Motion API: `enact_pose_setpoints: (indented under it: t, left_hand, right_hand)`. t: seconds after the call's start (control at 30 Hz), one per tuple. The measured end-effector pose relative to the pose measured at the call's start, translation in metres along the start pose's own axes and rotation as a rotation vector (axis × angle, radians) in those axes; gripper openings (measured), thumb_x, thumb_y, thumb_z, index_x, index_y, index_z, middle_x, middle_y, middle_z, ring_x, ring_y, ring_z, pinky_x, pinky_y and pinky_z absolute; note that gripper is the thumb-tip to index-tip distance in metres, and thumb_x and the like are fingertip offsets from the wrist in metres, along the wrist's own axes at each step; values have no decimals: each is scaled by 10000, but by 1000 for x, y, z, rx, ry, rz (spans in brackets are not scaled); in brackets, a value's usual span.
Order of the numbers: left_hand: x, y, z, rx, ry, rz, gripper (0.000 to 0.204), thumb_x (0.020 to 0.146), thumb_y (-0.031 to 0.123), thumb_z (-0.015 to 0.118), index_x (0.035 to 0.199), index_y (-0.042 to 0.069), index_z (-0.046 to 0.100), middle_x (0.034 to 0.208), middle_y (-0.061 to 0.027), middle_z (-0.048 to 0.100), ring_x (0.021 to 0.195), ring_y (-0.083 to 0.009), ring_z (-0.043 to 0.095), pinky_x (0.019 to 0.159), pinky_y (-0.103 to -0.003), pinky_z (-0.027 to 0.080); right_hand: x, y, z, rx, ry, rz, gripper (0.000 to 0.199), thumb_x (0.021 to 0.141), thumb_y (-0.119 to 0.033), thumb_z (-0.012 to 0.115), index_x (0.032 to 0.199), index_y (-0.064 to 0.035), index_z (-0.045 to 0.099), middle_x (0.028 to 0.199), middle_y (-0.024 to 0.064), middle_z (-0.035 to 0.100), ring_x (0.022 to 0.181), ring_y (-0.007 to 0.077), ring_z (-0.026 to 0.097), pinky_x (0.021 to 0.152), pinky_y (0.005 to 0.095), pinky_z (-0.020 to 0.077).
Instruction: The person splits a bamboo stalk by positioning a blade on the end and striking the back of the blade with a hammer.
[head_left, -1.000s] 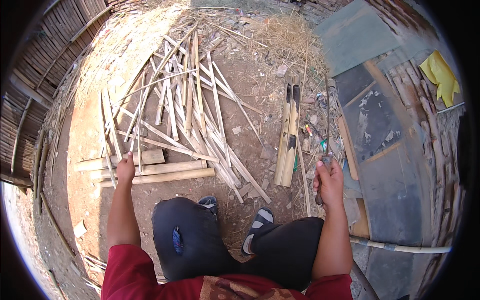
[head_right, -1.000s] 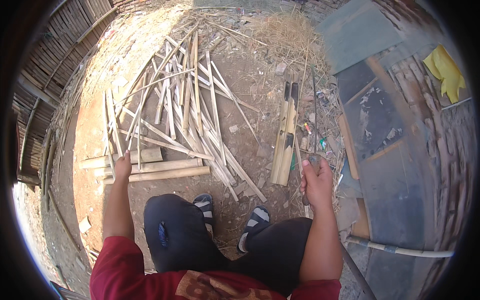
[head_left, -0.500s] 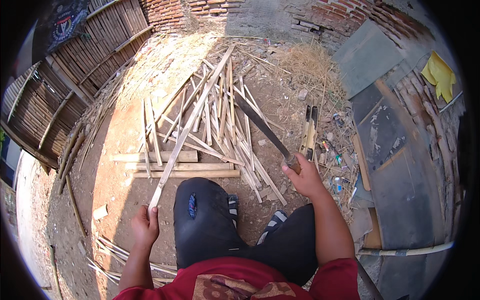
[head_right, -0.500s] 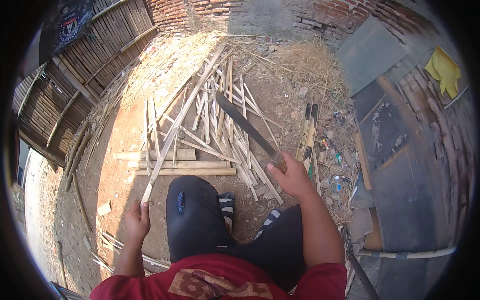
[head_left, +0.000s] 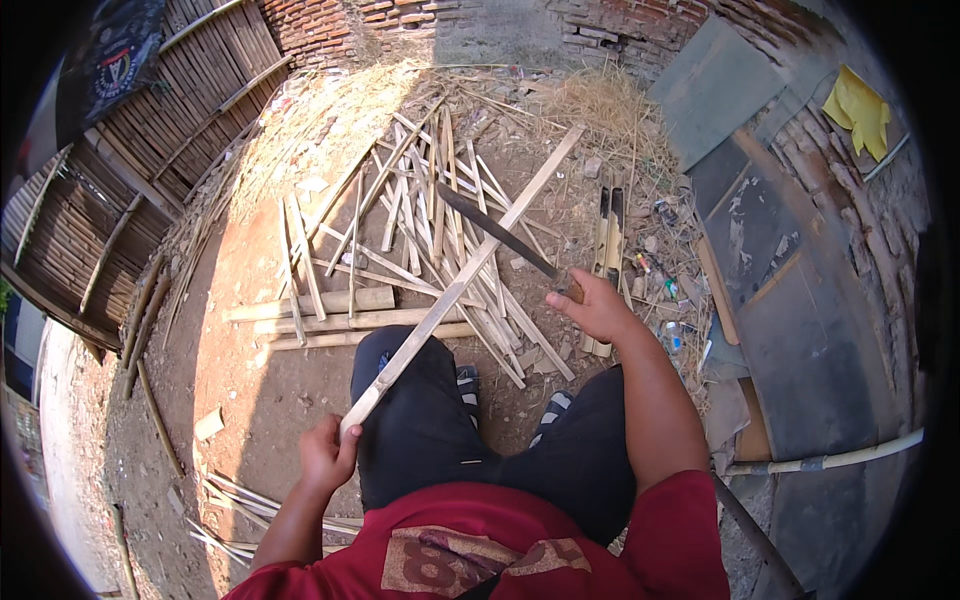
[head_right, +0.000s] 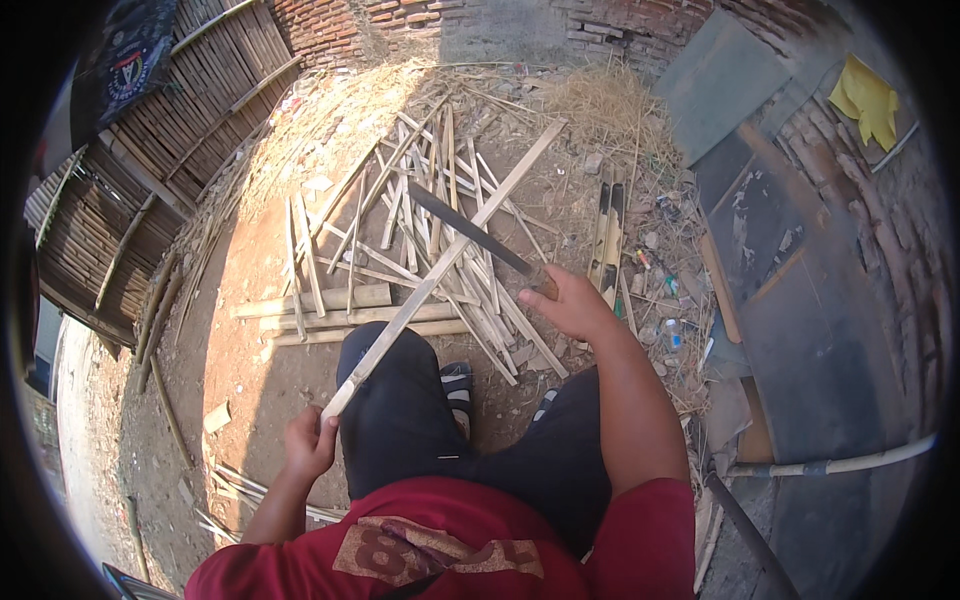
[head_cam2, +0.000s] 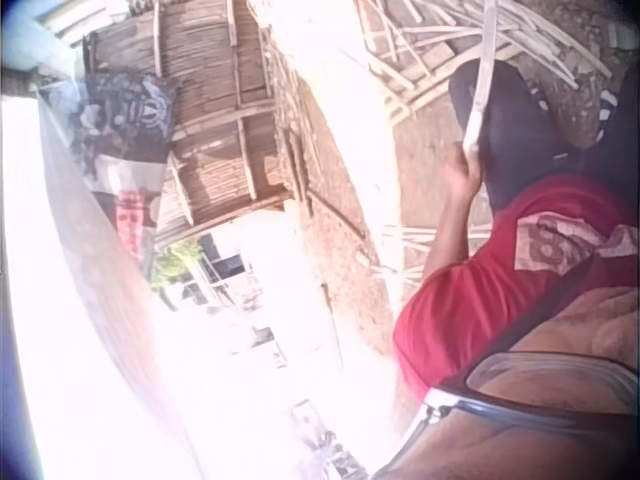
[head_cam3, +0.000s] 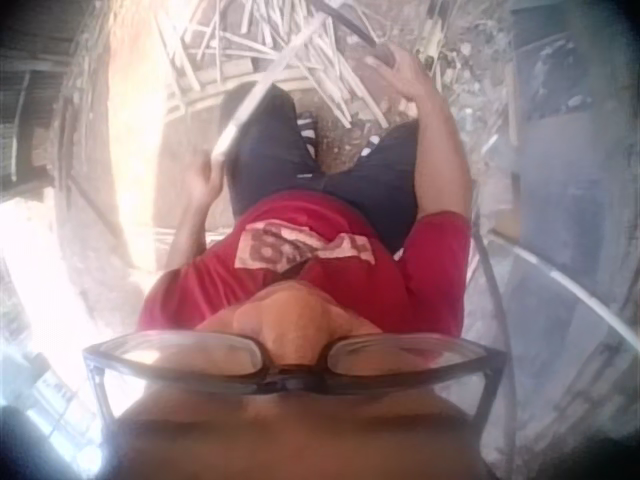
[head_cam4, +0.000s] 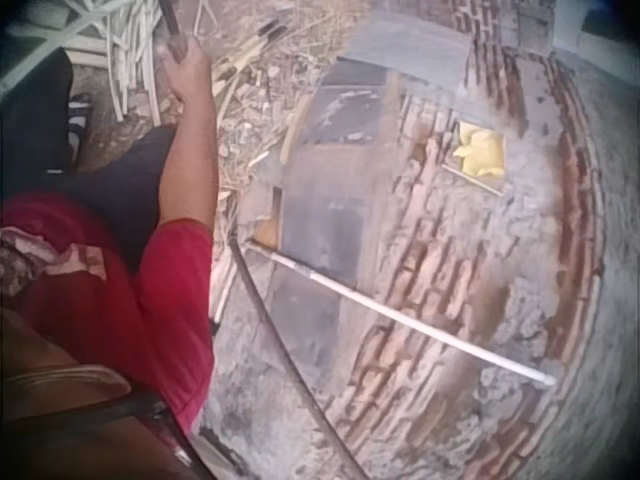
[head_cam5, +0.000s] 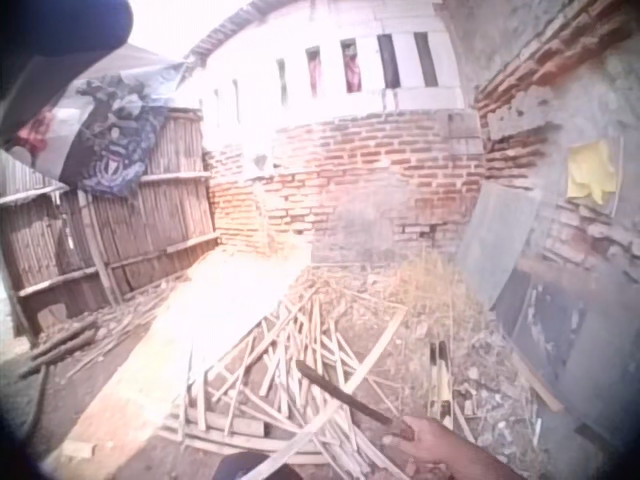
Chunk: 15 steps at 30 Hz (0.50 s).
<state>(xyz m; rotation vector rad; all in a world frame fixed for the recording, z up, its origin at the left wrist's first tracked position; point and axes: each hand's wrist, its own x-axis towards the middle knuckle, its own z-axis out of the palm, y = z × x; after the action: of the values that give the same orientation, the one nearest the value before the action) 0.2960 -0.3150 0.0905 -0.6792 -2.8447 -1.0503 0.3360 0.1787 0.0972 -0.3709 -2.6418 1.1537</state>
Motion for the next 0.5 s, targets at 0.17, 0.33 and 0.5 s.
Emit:
enact_pose_setpoints:
  t: [0.17, 0.33, 0.5]
  left_hand:
    - [-8, 1, 5, -26, -26, 8, 358, 1013, 309, 655, 820, 18, 582, 593, -53, 529, 548, -134, 496, 517, -340, 399]
    - [-1, 7, 10, -132, -84, -16, 387, 1008, 349, 662, 825, 15, 598, 590, -75, 544, 543, -149, 516, 516, -355, 416]
    - [8, 26, 11, -142, -88, -55, 432, 1004, 399, 669, 822, 13, 600, 585, -78, 531, 544, -145, 496, 512, -359, 412]
  right_hand:
    - [-4, -13, -13, 16, 34, 49, 528, 883, -297, 746, 1287, -2, 579, 1102, 270, 686, 1026, 434, 680, 877, 468, 525]
    - [-18, -29, -7, -16, 134, -61, 438, 860, -254, 765, 1185, -18, 591, 1059, 249, 690, 996, 427, 690, 854, 467, 535]
    - [-33, -54, -7, -123, -112, -99, 443, 850, -287, 761, 1193, -51, 606, 1084, 225, 694, 952, 426, 689, 842, 485, 556]
